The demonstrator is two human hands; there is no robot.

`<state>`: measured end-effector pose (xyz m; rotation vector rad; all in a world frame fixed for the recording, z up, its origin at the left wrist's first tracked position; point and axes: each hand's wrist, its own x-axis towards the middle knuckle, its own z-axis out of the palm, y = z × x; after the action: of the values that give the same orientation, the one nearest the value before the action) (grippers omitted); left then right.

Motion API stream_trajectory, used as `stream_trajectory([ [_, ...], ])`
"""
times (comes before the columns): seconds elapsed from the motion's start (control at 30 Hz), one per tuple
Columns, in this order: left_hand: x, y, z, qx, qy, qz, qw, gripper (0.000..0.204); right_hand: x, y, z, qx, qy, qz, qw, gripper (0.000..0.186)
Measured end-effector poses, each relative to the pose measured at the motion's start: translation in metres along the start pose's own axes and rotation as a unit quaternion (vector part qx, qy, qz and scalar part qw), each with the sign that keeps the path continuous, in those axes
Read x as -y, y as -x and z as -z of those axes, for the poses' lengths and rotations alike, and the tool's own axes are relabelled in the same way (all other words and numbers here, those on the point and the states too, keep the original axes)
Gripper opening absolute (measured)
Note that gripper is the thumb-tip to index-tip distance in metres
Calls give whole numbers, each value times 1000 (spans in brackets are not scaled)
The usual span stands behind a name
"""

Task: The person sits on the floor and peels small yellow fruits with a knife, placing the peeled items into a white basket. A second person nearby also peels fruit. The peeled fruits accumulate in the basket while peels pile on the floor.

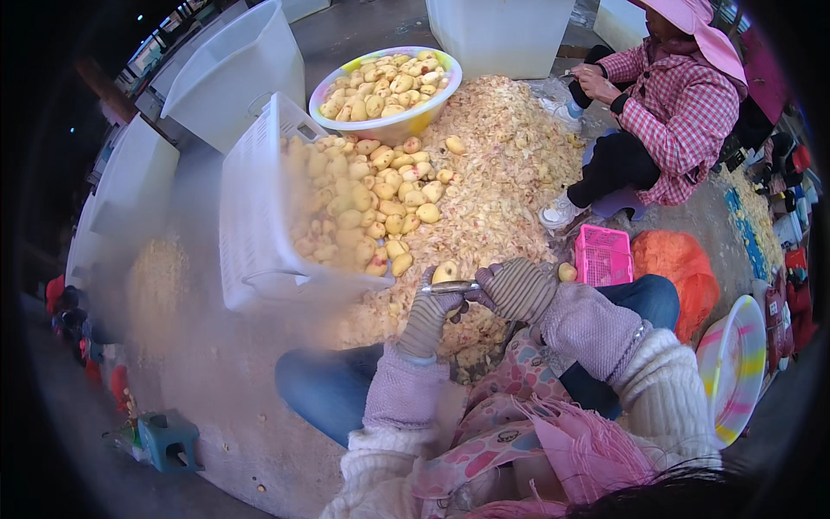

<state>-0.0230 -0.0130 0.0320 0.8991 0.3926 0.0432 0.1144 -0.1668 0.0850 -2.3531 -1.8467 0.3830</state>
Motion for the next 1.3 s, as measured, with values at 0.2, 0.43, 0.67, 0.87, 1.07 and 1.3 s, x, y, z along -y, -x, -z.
stream_trajectory([
  [0.2,4,-6,8,-30,-22,-6,999,63,-5,-5,-8,-71,-18,-109,991,42],
  [0.43,6,-20,8,-83,-133,-5,988,58,-12,-5,-24,-74,-28,-164,983,40],
  [0.67,3,-15,13,0,52,15,999,55,-17,-11,-30,-92,-44,-161,982,39],
  [0.87,-2,-15,11,23,27,2,999,53,-14,-16,-15,-126,-20,-252,959,45],
  [1.07,8,-20,15,-59,-271,-150,949,59,-10,-16,-27,-91,-56,-200,974,44],
  [1.3,8,-17,13,-105,-357,-290,882,60,-6,-14,-30,-159,-58,-221,960,40],
])
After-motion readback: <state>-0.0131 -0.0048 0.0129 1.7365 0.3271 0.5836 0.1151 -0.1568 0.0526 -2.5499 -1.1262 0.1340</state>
